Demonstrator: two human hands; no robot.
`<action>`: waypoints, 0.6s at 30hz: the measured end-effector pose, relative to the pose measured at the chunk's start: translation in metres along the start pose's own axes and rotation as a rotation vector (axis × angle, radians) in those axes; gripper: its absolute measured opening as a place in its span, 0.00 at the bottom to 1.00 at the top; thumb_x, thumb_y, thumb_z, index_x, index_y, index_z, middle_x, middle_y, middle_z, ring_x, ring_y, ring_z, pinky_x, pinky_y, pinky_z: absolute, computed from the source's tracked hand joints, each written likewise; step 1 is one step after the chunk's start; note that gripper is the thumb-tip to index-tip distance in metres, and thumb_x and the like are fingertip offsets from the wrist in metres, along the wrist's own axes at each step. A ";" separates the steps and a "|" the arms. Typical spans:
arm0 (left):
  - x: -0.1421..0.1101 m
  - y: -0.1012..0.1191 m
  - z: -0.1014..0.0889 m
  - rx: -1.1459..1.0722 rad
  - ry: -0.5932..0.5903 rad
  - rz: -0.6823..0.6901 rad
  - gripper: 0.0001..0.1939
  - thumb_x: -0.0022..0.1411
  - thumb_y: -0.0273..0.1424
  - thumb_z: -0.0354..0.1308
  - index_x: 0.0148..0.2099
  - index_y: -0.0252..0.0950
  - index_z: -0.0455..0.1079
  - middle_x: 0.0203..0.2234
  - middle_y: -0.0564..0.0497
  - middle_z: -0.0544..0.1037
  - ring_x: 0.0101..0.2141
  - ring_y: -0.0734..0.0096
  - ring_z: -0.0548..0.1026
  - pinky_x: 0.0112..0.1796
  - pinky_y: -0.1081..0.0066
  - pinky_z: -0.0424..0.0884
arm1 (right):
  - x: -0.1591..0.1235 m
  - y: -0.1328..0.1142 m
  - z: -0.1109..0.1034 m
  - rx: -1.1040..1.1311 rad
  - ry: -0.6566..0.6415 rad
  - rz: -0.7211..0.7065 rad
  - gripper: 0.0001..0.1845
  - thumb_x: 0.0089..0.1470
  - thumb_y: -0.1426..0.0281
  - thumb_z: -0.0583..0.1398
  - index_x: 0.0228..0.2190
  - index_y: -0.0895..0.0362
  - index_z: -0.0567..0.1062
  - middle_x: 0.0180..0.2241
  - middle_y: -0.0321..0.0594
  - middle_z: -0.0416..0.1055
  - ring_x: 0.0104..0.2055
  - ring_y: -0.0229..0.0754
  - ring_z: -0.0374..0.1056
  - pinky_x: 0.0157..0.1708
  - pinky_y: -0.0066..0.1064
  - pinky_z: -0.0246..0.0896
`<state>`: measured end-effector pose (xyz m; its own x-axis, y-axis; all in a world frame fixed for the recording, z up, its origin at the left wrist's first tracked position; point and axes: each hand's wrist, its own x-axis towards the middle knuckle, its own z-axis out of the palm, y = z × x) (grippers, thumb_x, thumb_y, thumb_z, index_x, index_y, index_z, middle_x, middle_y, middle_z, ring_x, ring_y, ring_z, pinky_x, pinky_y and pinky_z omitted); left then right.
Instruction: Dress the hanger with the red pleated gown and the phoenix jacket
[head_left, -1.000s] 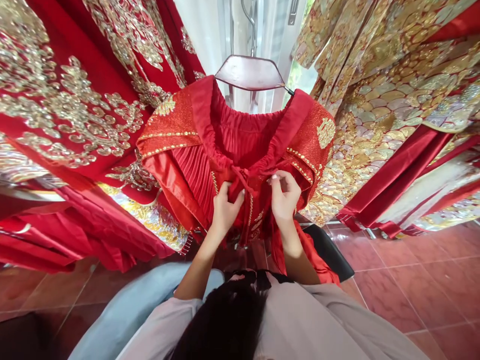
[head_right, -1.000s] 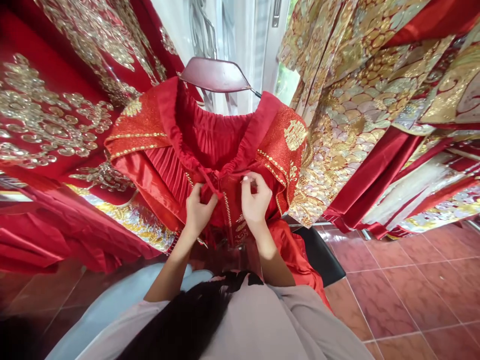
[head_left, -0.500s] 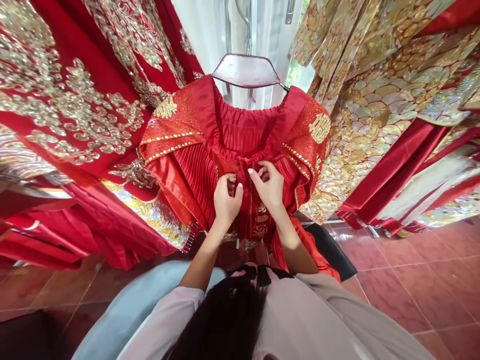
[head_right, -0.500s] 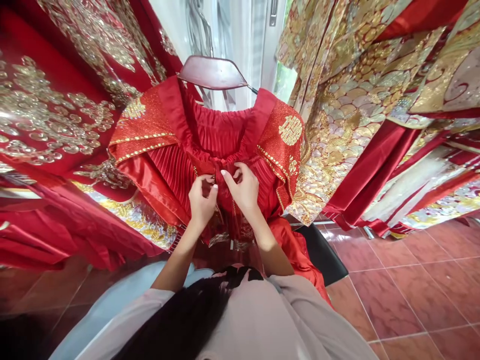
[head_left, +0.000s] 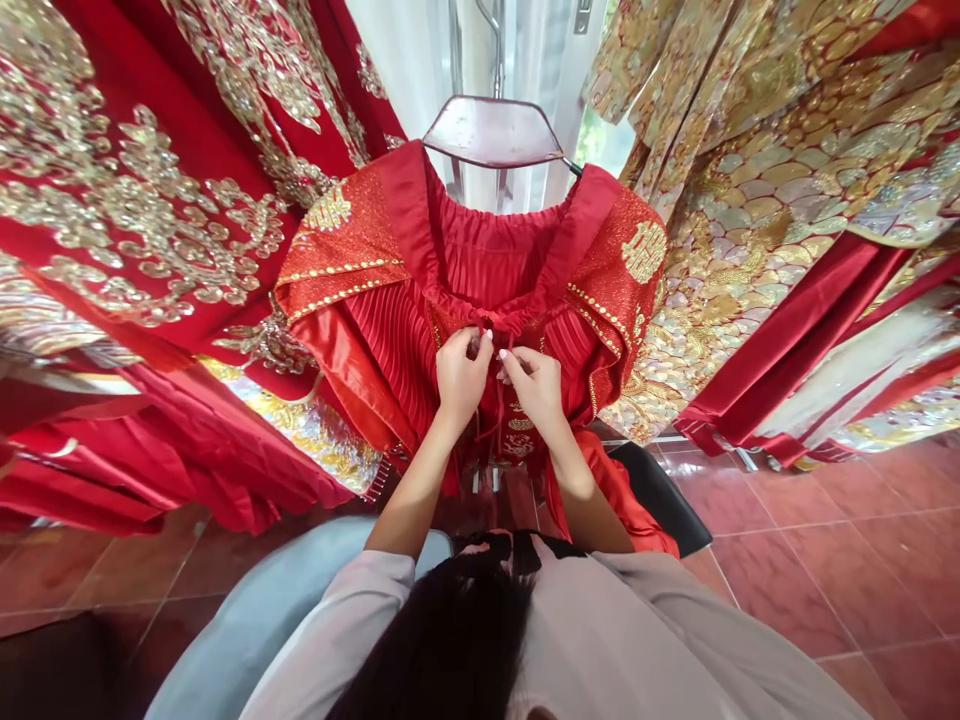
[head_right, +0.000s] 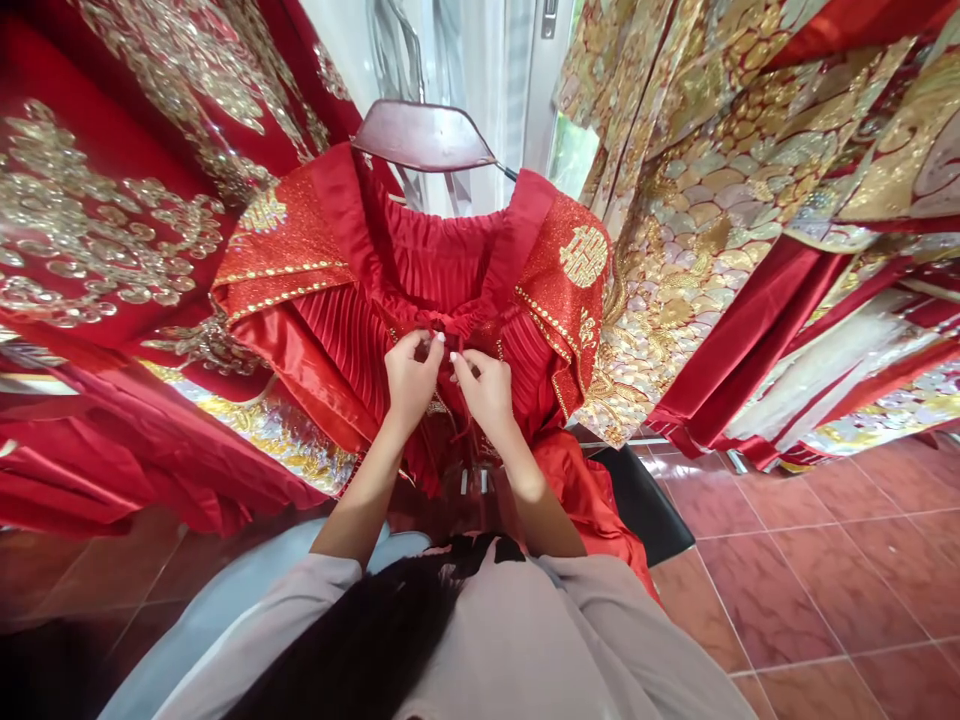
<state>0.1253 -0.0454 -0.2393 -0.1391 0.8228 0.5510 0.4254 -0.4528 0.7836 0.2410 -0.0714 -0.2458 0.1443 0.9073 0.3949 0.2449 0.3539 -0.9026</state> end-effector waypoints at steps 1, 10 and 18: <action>-0.005 -0.001 -0.001 -0.021 -0.020 -0.013 0.12 0.61 0.34 0.55 0.28 0.33 0.70 0.22 0.51 0.73 0.25 0.74 0.69 0.31 0.75 0.64 | 0.000 0.001 0.000 0.000 0.025 0.022 0.17 0.55 0.60 0.57 0.24 0.59 0.74 0.22 0.37 0.72 0.24 0.36 0.67 0.29 0.26 0.60; -0.049 -0.019 -0.003 -0.512 -0.267 -0.388 0.14 0.49 0.38 0.64 0.30 0.31 0.75 0.22 0.49 0.76 0.23 0.73 0.70 0.25 0.75 0.67 | 0.000 -0.011 0.012 0.260 -0.100 0.134 0.12 0.45 0.62 0.62 0.21 0.59 0.73 0.23 0.37 0.72 0.25 0.35 0.67 0.27 0.25 0.61; -0.041 -0.018 -0.025 -0.636 -0.045 -0.340 0.15 0.54 0.39 0.63 0.40 0.35 0.77 0.39 0.46 0.78 0.30 0.73 0.75 0.30 0.74 0.72 | -0.004 -0.013 0.017 0.311 -0.069 0.122 0.10 0.46 0.65 0.62 0.26 0.60 0.73 0.22 0.36 0.72 0.25 0.35 0.67 0.29 0.26 0.61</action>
<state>0.1008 -0.0797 -0.2682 -0.1288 0.9608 0.2456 -0.2395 -0.2704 0.9325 0.2213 -0.0755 -0.2385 0.0868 0.9567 0.2779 -0.0755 0.2844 -0.9557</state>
